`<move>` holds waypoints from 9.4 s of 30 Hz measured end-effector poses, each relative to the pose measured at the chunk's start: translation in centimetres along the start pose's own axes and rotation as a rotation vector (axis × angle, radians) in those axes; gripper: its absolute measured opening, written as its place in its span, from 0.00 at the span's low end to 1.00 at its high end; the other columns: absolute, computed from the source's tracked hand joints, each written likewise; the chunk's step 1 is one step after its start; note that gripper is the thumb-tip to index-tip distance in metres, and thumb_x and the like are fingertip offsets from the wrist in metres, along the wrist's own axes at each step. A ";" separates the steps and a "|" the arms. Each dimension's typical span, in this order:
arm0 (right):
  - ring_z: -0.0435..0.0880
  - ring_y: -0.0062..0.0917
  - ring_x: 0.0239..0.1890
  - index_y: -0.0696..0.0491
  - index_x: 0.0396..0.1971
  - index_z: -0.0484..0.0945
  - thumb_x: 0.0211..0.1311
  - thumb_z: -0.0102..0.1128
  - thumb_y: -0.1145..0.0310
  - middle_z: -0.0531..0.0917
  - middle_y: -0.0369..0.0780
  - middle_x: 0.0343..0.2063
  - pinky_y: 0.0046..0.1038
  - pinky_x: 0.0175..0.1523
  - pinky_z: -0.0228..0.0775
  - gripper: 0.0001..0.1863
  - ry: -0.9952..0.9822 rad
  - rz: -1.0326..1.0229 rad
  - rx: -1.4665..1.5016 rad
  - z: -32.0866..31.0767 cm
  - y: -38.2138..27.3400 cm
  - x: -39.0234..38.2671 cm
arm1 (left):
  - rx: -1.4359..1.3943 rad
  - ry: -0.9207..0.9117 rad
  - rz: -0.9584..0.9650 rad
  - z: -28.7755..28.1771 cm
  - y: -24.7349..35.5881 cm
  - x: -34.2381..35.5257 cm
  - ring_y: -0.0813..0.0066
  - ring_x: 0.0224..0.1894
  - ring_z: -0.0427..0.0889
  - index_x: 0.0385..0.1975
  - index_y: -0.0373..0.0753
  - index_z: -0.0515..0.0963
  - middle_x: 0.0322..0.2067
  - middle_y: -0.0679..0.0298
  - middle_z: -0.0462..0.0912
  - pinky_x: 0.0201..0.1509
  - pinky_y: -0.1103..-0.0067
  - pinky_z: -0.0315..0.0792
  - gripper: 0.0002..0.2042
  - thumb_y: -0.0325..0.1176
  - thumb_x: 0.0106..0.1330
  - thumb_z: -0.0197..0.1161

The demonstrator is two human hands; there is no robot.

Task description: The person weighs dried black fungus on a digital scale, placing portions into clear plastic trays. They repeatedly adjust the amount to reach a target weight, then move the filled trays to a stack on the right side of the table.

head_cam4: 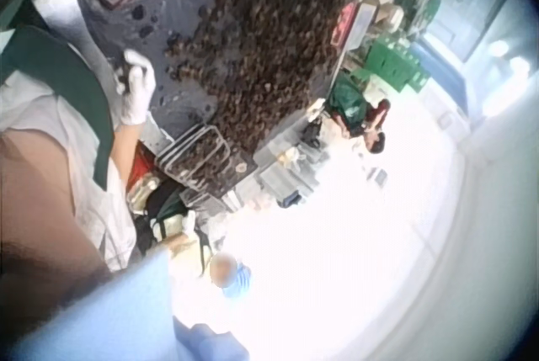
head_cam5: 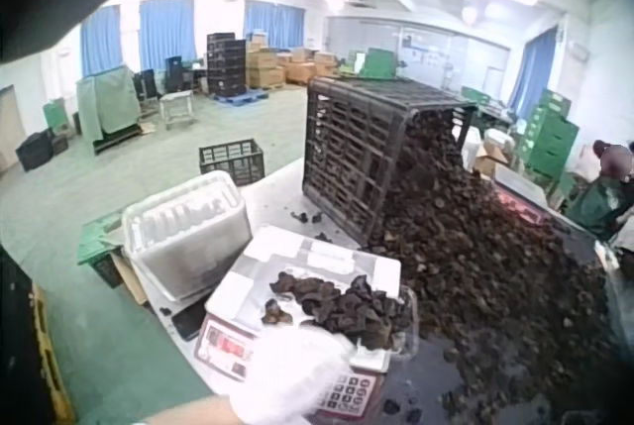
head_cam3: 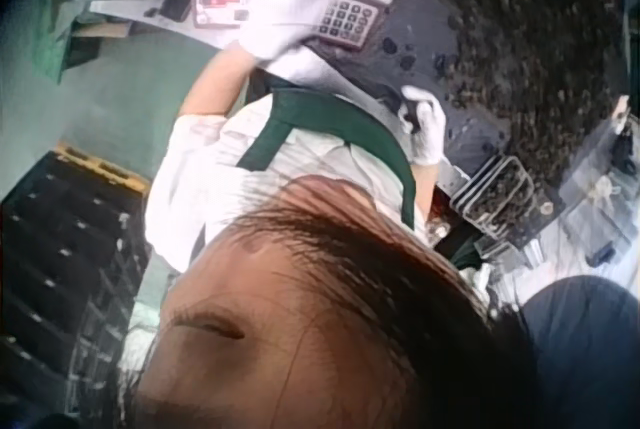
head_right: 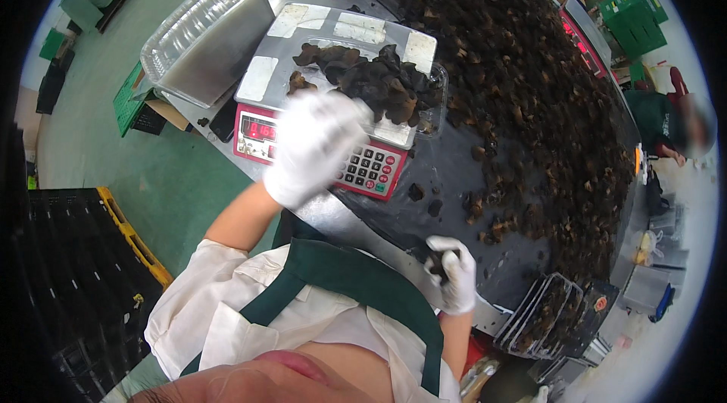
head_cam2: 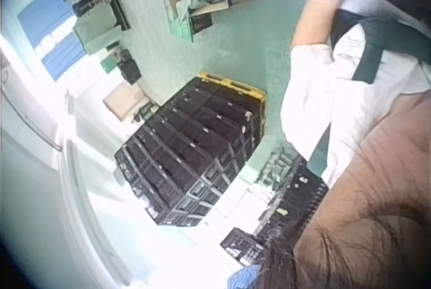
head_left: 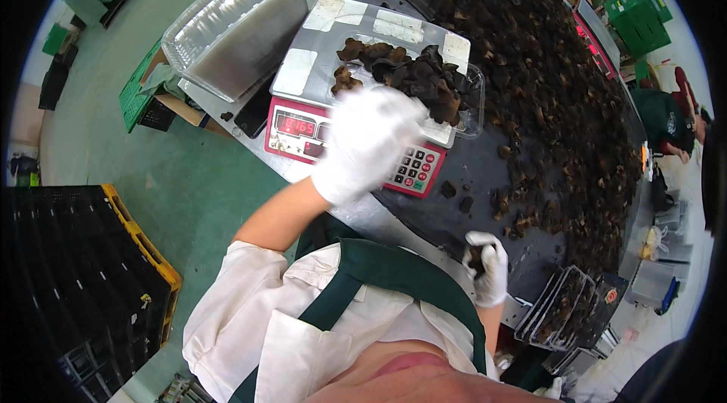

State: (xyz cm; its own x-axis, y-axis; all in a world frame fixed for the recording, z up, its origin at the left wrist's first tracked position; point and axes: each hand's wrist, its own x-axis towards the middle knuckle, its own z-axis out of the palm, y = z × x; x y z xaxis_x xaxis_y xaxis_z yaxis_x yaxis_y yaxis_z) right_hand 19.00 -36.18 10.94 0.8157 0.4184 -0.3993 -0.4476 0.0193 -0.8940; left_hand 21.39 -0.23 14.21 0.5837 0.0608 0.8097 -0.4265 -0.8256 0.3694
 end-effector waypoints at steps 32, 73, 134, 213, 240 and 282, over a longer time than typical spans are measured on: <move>0.82 0.15 0.31 0.53 0.58 0.83 0.61 0.72 0.69 0.87 0.36 0.32 0.23 0.44 0.78 0.24 -0.044 0.250 -0.825 -1.4 -2.3 -3.6 | 0.429 -0.446 0.042 -1.1 -7.1 4.0 0.69 0.46 0.80 0.38 0.50 0.86 0.38 0.72 0.80 0.50 0.70 0.68 0.13 0.35 0.52 0.76; 0.87 0.20 0.41 0.55 0.53 0.82 0.70 0.68 0.61 0.87 0.38 0.38 0.24 0.48 0.79 0.18 0.091 -0.226 -0.289 -2.0 -3.1 -0.6 | -0.563 0.284 -0.567 -11.9 -7.0 5.0 0.72 0.53 0.76 0.69 0.29 0.64 0.63 0.54 0.75 0.56 0.77 0.72 0.29 0.29 0.68 0.59; 0.77 0.28 0.66 0.54 0.61 0.81 0.80 0.35 0.34 0.82 0.38 0.62 0.34 0.75 0.59 0.40 -0.267 -0.831 -0.483 12.2 -15.8 21.6 | -0.435 0.099 -0.815 -8.1 -4.0 2.2 0.81 0.52 0.77 0.72 0.41 0.67 0.57 0.64 0.76 0.60 0.80 0.71 0.28 0.20 0.72 0.57; 0.78 0.18 0.41 0.60 0.50 0.81 0.62 0.75 0.64 0.82 0.35 0.35 0.24 0.52 0.72 0.21 0.111 -0.231 -0.600 -0.3 -3.9 11.6 | 0.058 -0.085 -0.174 -5.1 1.0 -3.3 0.59 0.68 0.73 0.65 0.35 0.75 0.65 0.52 0.75 0.71 0.69 0.68 0.30 0.10 0.59 0.57; 0.81 0.16 0.37 0.51 0.48 0.86 0.65 0.71 0.64 0.86 0.32 0.36 0.21 0.48 0.74 0.14 0.090 -0.624 -0.956 7.2 -12.7 16.5 | 0.046 0.009 -0.342 -7.1 -1.4 -5.4 0.62 0.68 0.72 0.67 0.40 0.75 0.64 0.55 0.74 0.65 0.74 0.73 0.33 0.09 0.59 0.55; 0.90 0.37 0.37 0.58 0.47 0.85 0.66 0.65 0.56 0.89 0.48 0.39 0.35 0.47 0.81 0.21 0.169 -0.455 -0.575 5.9 -7.7 21.4 | -0.405 -0.576 -1.060 -4.8 -11.0 2.8 0.85 0.11 0.70 0.75 0.38 0.61 0.19 0.71 0.76 0.11 0.86 0.60 0.26 0.31 0.79 0.55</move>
State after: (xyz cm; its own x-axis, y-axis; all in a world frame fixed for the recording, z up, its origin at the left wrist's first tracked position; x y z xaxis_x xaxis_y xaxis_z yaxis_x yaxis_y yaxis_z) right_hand 37.74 -22.04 10.50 0.9403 0.3366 0.0504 0.1710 -0.3394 -0.9250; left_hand 24.43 11.77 14.64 0.9377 0.2481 -0.2434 0.3110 -0.2861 0.9063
